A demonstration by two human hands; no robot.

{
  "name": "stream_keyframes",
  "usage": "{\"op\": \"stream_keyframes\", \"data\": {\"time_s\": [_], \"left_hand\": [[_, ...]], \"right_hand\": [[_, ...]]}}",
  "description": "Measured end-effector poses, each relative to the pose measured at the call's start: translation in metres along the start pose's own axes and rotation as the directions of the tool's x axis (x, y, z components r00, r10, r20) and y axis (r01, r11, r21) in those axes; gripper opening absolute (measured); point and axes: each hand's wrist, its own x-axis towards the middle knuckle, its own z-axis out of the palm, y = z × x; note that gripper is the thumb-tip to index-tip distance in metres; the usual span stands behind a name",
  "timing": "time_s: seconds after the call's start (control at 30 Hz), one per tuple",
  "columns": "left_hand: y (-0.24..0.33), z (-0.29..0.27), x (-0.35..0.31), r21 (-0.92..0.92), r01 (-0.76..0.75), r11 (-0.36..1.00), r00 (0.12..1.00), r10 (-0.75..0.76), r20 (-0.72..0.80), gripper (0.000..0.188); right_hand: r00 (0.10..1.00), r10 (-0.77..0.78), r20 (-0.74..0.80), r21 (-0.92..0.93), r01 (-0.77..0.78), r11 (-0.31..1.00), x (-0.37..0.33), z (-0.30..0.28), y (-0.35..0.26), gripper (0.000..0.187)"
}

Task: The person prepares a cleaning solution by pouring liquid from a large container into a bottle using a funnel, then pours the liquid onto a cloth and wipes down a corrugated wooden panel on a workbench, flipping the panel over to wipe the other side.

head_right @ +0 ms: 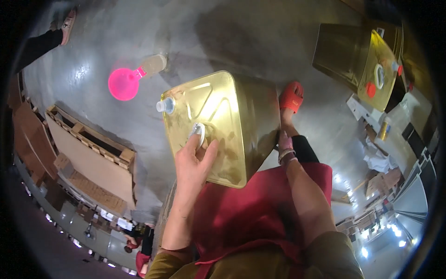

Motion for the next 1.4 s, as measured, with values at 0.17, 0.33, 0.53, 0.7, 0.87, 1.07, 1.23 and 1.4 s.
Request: {"op": "stream_keyframes", "data": {"time_s": [0.17, 0.33, 0.53, 0.7, 0.87, 1.07, 1.23, 1.4], "left_hand": [[0.006, -0.010, -0.014, 0.036, -0.032, 0.999, 0.999, 0.032, -0.005, 0.031], [0.019, -0.035, -0.017, 0.059, -0.034, 0.998, 0.998, 0.031, 0.053, 0.033], [0.019, -0.073, -0.013, 0.087, 0.025, 0.996, 0.999, -0.027, 0.020, 0.034], [0.021, -0.092, -0.001, 0.127, -0.044, 0.991, 0.999, 0.044, 0.007, 0.032], [0.016, -0.108, 0.006, 0.094, -0.012, 0.995, 0.999, 0.009, 0.036, 0.029], [0.011, -0.122, 0.009, 0.134, -0.024, 0.991, 0.998, 0.015, 0.068, 0.028], [0.023, -0.125, 0.009, 0.102, -0.027, 0.994, 0.996, 0.019, 0.082, 0.031], [0.025, -0.133, 0.008, 0.083, -0.003, 0.997, 0.997, -0.003, 0.076, 0.029]], "right_hand": [[0.998, 0.016, -0.054, 0.154, -0.008, 0.988, -0.012, 0.007, 0.009, 0.042], [0.984, -0.121, 0.131, 0.047, 0.116, 0.992, 0.009, -0.024, 0.056, 0.042], [0.992, 0.067, 0.107, 0.078, -0.076, 0.994, -0.086, 0.028, -0.007, 0.050], [0.992, 0.080, 0.101, 0.074, -0.087, 0.993, -0.123, 0.031, -0.012, 0.054], [0.995, 0.084, 0.053, -0.017, -0.083, 0.996, -0.167, 0.039, -0.022, 0.051], [0.993, 0.077, 0.085, 0.020, -0.079, 0.997, -0.225, 0.039, -0.055, 0.055], [0.996, 0.083, 0.045, 0.091, -0.087, 0.992, -0.221, 0.025, -0.021, 0.052], [0.995, 0.058, 0.081, 0.015, -0.060, 0.998, -0.250, 0.036, -0.052, 0.053]]}}
